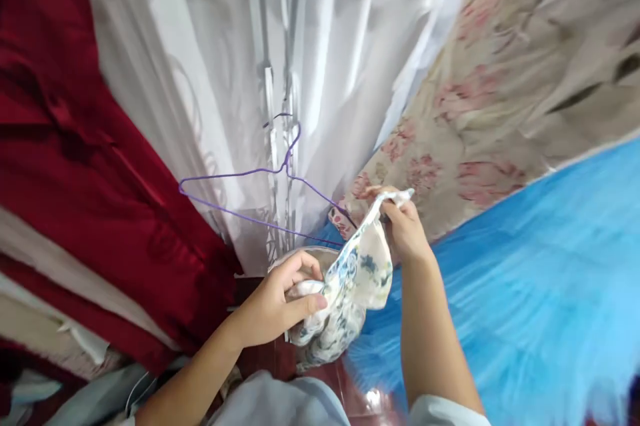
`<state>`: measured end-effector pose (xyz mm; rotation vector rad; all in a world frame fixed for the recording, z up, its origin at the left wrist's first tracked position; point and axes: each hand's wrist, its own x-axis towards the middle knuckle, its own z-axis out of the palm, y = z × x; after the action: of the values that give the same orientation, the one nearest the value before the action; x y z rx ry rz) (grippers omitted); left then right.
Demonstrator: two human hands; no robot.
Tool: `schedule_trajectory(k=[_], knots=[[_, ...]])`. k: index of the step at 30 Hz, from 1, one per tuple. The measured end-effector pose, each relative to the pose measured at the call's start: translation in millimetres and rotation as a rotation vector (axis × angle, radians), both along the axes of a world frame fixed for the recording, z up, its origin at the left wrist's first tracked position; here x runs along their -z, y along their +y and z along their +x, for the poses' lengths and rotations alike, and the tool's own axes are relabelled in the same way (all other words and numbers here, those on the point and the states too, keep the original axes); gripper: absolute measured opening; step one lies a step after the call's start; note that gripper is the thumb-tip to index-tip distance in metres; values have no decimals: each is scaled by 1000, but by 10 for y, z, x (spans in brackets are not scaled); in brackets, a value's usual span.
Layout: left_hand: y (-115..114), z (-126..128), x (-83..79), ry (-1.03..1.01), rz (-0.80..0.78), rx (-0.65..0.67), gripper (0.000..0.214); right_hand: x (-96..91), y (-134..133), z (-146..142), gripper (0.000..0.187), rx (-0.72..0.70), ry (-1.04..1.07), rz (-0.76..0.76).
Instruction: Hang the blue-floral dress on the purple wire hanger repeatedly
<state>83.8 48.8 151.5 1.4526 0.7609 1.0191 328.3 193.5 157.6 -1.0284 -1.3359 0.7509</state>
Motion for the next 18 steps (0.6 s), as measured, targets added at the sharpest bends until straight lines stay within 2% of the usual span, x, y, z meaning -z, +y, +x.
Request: schedule_trajectory(k=[2,4,7,9,12,14,15,16,18], knots=[[51,-30,-40,125,49,-44,28,-78,157,-98,21,-97,79,-32],[122,-170,-19,177,61,-114,29,-154,251,-230,25,-300,96,-157],[255,-550,44,152,53,-251,30,-252,284,-439,36,-615,96,-349],[336,-865,65,161,50,-323,38,-297,265,-518,41,-736,116,-411],[432,-1359,80,322,34,-271,42,-336,243,-500,45,-742,160,-426],[499,-1691,99,543,92,-200,27,-354,256,-441,44,-719,173,-430],[539,-1857,110,669,161,-205,21,-364,270,-415,43,-718,165,-435],[584,-2022,115,790,253,-253,19,-375,287,-395,42,-726,155,-443],[683,-2323,89,977,478,-459,18,-400,325,-382,41,-765,138,-467]])
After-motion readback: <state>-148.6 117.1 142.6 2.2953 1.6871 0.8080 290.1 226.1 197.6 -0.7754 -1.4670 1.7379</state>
